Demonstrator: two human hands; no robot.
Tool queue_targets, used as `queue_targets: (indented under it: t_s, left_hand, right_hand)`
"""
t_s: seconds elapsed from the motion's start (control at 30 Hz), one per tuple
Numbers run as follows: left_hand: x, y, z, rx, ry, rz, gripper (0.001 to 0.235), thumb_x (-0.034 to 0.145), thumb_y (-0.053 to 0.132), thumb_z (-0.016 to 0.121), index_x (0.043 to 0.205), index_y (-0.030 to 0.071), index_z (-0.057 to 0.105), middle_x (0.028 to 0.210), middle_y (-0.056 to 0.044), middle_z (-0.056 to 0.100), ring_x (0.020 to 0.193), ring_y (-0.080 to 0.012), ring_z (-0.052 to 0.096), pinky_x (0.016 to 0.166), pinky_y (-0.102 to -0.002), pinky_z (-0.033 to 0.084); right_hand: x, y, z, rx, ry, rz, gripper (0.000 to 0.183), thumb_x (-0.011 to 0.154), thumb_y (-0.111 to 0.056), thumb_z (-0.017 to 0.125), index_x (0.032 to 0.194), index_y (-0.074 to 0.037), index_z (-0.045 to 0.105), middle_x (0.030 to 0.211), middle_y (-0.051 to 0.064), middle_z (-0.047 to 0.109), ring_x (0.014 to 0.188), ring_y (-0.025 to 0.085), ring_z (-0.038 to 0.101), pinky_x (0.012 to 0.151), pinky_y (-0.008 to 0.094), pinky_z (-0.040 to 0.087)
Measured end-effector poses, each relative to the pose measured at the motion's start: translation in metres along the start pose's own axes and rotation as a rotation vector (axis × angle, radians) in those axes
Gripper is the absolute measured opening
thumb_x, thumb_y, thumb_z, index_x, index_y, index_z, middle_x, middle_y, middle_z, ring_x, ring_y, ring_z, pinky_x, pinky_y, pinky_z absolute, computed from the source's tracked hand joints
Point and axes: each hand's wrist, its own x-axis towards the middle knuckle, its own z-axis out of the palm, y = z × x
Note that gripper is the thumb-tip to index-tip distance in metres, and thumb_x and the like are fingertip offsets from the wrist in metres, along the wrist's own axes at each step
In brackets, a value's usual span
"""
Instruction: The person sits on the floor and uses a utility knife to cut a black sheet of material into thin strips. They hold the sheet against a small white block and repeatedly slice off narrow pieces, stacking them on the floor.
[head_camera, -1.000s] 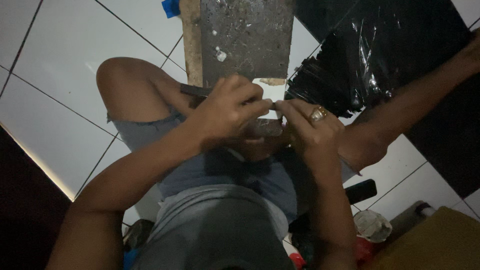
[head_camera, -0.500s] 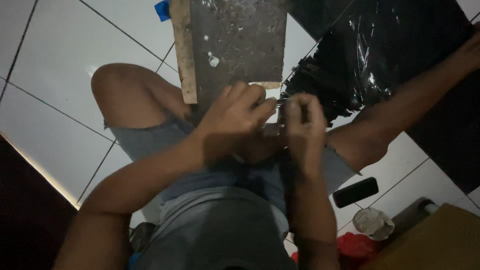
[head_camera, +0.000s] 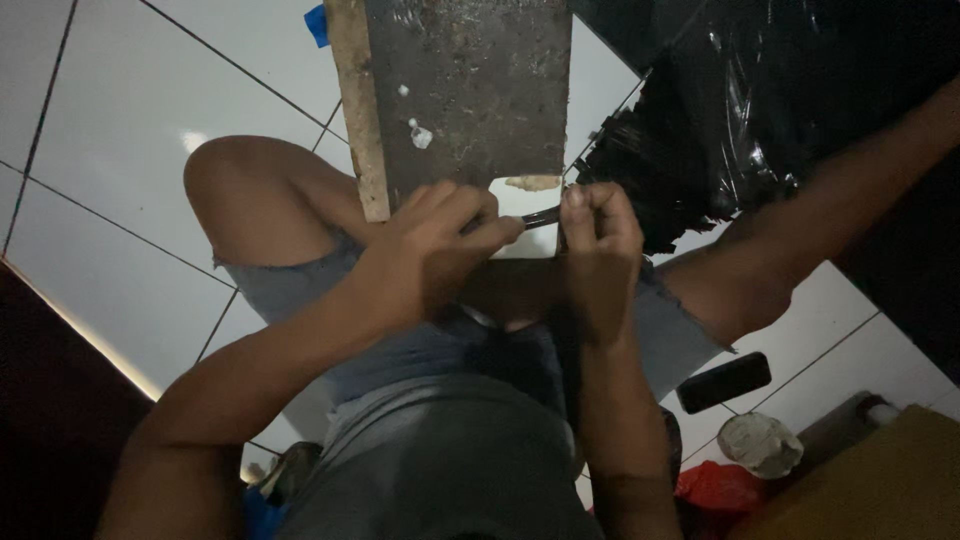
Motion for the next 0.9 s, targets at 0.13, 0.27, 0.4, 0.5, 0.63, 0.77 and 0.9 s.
queue_targets:
  t_s: [0.13,0.27,0.4,0.5,0.63,0.77,0.9]
  left_hand:
    - [0.005,-0.001,0.003,0.010,-0.010,-0.003,0.037,0.086,0.006,0.072,0.123,0.011,0.071,0.108,-0.006,0.061,0.099,-0.0220,0.060,0.083,-0.037,0.046]
    - [0.008,0.000,0.003,-0.036,-0.022,-0.019,0.040,0.085,0.007,0.075,0.124,0.011,0.072,0.109,-0.006,0.061,0.099,-0.0212,0.059,0.084,-0.036,0.046]
    - [0.011,-0.001,0.001,-0.063,-0.030,-0.017,0.041,0.082,0.008,0.077,0.123,0.011,0.072,0.108,-0.005,0.061,0.097,-0.0212,0.059,0.082,-0.037,0.045]
    - [0.013,0.000,0.002,-0.027,-0.048,-0.018,0.041,0.083,0.009,0.077,0.123,0.012,0.072,0.107,-0.005,0.060,0.095,-0.0209,0.058,0.081,-0.037,0.045]
    - [0.013,0.000,0.002,-0.021,-0.030,-0.014,0.040,0.084,0.009,0.077,0.123,0.014,0.073,0.107,-0.004,0.060,0.096,-0.0204,0.058,0.082,-0.037,0.045]
    - [0.013,0.000,0.003,-0.030,-0.032,0.003,0.039,0.083,0.011,0.077,0.122,0.011,0.073,0.107,-0.006,0.060,0.094,-0.0210,0.058,0.079,-0.036,0.044]
    - [0.014,0.002,0.004,-0.006,-0.030,-0.017,0.035,0.086,0.010,0.077,0.121,0.013,0.073,0.109,-0.004,0.060,0.095,-0.0190,0.058,0.081,-0.035,0.044]
  right_hand:
    - [0.007,0.002,-0.003,-0.082,0.003,0.051,0.020,0.107,-0.023,0.060,0.095,-0.007,0.061,0.083,-0.001,0.059,0.074,0.007,0.052,0.066,0.027,0.046]
    - [0.011,0.005,-0.005,-0.105,0.010,0.071,0.021,0.105,-0.025,0.059,0.093,-0.007,0.060,0.081,-0.001,0.058,0.070,0.008,0.053,0.063,0.028,0.047]
    - [0.015,0.008,-0.005,-0.099,-0.011,-0.047,0.020,0.110,-0.022,0.058,0.097,-0.006,0.061,0.089,0.001,0.061,0.081,0.009,0.056,0.073,0.028,0.050]
    - [0.021,0.010,-0.004,-0.125,-0.003,-0.060,0.023,0.110,-0.023,0.057,0.093,-0.007,0.058,0.082,0.001,0.058,0.074,0.009,0.052,0.066,0.028,0.047]
    - [0.026,0.013,-0.005,-0.081,-0.009,0.039,0.023,0.108,-0.024,0.056,0.092,-0.008,0.057,0.075,-0.001,0.058,0.063,0.007,0.051,0.055,0.025,0.044]
    - [0.031,0.018,-0.005,-0.014,-0.021,0.058,0.025,0.108,-0.024,0.058,0.091,-0.007,0.056,0.073,0.000,0.055,0.059,0.006,0.047,0.050,0.025,0.039]
    - [0.036,0.027,-0.008,-0.081,-0.034,0.020,0.024,0.109,-0.024,0.056,0.092,-0.007,0.057,0.073,0.000,0.056,0.058,0.006,0.049,0.048,0.025,0.040]
